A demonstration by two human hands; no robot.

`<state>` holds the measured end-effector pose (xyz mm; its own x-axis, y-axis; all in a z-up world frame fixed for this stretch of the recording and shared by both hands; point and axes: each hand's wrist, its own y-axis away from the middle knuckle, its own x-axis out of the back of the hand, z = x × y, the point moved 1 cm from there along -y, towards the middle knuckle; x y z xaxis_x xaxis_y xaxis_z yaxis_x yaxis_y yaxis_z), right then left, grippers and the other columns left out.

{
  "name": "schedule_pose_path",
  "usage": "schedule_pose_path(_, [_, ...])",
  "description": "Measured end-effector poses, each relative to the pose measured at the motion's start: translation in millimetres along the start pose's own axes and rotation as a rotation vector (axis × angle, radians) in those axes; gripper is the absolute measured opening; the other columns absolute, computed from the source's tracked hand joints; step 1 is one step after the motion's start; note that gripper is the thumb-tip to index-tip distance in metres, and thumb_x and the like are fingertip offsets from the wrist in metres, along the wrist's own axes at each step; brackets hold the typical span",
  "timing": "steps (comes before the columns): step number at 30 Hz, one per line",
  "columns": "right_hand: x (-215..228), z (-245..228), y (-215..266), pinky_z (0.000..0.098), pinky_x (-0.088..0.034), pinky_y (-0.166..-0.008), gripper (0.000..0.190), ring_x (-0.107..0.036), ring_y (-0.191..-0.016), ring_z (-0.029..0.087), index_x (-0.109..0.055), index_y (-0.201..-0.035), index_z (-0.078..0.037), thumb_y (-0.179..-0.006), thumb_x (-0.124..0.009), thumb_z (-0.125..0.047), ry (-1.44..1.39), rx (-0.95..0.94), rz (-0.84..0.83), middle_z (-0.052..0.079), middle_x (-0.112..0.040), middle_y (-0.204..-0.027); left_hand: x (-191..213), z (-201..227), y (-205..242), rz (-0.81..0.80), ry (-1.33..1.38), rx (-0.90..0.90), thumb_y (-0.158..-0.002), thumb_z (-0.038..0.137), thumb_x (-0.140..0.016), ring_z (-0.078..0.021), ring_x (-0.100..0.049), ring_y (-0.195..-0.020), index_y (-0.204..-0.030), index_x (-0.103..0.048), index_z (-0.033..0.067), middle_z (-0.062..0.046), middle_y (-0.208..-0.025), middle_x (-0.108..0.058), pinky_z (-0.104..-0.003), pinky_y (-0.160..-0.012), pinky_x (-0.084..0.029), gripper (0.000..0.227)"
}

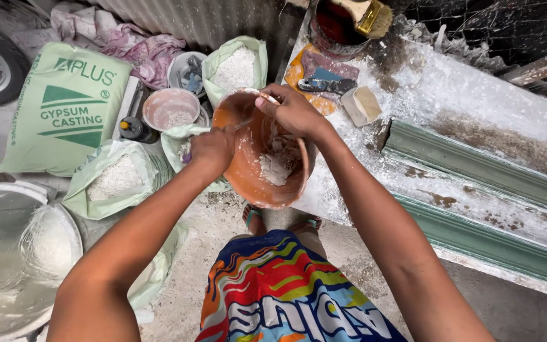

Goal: The person scoops white powder from a bag into an orange bucket and mixes it with a tool. They then pour a dark liquid from a can into the bucket and continue mixing the contents. Finally, the person carries the bucket across the room.

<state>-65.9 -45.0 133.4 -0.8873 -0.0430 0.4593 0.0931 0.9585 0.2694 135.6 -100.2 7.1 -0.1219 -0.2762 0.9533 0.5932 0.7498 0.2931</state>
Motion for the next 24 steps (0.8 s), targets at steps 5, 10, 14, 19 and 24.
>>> schedule_pose_path(5, [3, 3, 2, 0.0359, -0.048, -0.098, 0.038, -0.064, -0.108, 0.021, -0.068, -0.119, -0.011, -0.097, -0.063, -0.042, 0.03, -0.011, 0.009, 0.009, -0.071, -0.114, 33, 22, 24, 0.456, -0.152, -0.062, -0.093, 0.021, -0.057, -0.0317, -0.07, -0.08, -0.113, -0.06, 0.0116, -0.012, -0.096, -0.066, -0.047, -0.061, -0.055, 0.022])
schedule_pose_path(10, [7, 11, -1, 0.0368, -0.048, -0.099, 0.039, -0.064, -0.111, 0.021, -0.068, -0.119, -0.011, -0.097, -0.062, -0.042, 0.034, 0.0, 0.026, 0.01, -0.071, -0.116, 2, 23, 10, 0.291, -0.232, 0.079, -0.093, 0.023, -0.057, -0.0292, -0.069, -0.078, -0.116, -0.06, 0.0077, -0.012, -0.095, -0.066, -0.045, -0.06, -0.054, 0.027])
schedule_pose_path(14, [10, 12, 4, 0.0376, -0.048, -0.1, 0.038, -0.064, -0.112, 0.022, -0.067, -0.119, -0.01, -0.098, -0.062, -0.042, 0.043, 0.026, 0.055, 0.01, -0.07, -0.117, 40, 30, 20, 0.426, -0.243, -0.032, -0.094, 0.017, -0.056, -0.0298, -0.07, -0.083, -0.121, -0.061, 0.0117, -0.011, -0.096, -0.067, -0.045, -0.064, -0.054, 0.028])
schedule_pose_path(19, [30, 16, 19, 0.0404, -0.047, -0.1, 0.037, -0.063, -0.114, 0.024, -0.064, -0.12, -0.011, -0.1, -0.058, -0.042, 0.023, -0.045, 0.058, 0.011, -0.069, -0.117, 26, 13, 6, -0.207, 0.132, -0.005, -0.102, 0.013, -0.044, -0.0396, -0.071, -0.097, -0.123, -0.059, 0.0076, -0.021, -0.11, -0.071, -0.053, -0.076, -0.057, 0.027])
schedule_pose_path(24, [76, 48, 49, 0.0488, -0.052, -0.097, 0.048, -0.068, -0.109, 0.03, -0.058, -0.134, -0.013, -0.094, -0.057, -0.039, 0.266, -0.394, 0.052, 0.016, -0.069, -0.119, 88, 49, 46, -0.236, 0.265, -0.049, -0.103, 0.009, -0.04, -0.0388, -0.075, -0.092, -0.123, -0.058, -0.0007, -0.025, -0.103, -0.074, -0.054, -0.076, -0.059, 0.029])
